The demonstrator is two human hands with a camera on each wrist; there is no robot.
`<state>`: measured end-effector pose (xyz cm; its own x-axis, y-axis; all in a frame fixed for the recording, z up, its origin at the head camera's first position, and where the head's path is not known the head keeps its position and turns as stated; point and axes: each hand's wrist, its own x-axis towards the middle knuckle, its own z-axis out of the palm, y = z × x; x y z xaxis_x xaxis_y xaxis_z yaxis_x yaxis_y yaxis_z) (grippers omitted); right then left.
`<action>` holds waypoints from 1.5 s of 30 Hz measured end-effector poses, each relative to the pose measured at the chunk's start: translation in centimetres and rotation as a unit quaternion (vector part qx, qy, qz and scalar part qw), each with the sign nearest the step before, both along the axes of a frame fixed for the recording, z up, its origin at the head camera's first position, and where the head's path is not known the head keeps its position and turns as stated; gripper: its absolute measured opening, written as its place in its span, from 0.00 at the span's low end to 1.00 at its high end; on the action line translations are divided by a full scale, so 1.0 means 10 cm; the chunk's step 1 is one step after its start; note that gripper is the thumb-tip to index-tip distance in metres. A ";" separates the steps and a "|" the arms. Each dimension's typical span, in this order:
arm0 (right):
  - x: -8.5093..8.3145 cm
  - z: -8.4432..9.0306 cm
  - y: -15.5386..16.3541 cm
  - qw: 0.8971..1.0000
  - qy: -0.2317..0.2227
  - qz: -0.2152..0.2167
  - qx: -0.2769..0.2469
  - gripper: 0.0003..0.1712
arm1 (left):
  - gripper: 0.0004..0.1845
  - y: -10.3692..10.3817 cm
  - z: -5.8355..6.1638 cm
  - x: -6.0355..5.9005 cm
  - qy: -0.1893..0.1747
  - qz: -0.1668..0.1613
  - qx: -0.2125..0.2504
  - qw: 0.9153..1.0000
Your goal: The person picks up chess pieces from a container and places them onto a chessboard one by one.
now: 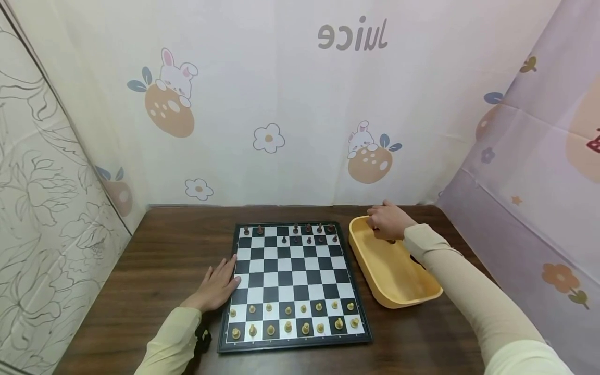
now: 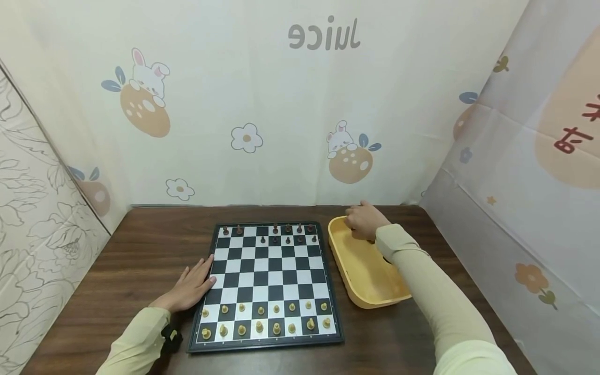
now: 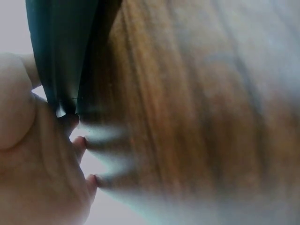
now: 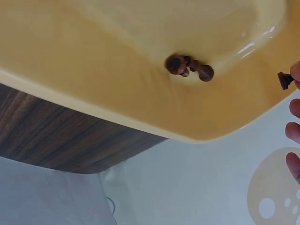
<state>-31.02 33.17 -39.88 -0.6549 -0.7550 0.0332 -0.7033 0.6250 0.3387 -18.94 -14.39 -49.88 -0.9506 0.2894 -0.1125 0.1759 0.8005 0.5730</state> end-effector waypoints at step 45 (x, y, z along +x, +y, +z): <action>-0.12 0.28 -0.92 1.000 0.010 0.024 0.009 0.07 | 0.36 -0.05 -0.11 -0.03 0.019 -0.009 0.007 1.000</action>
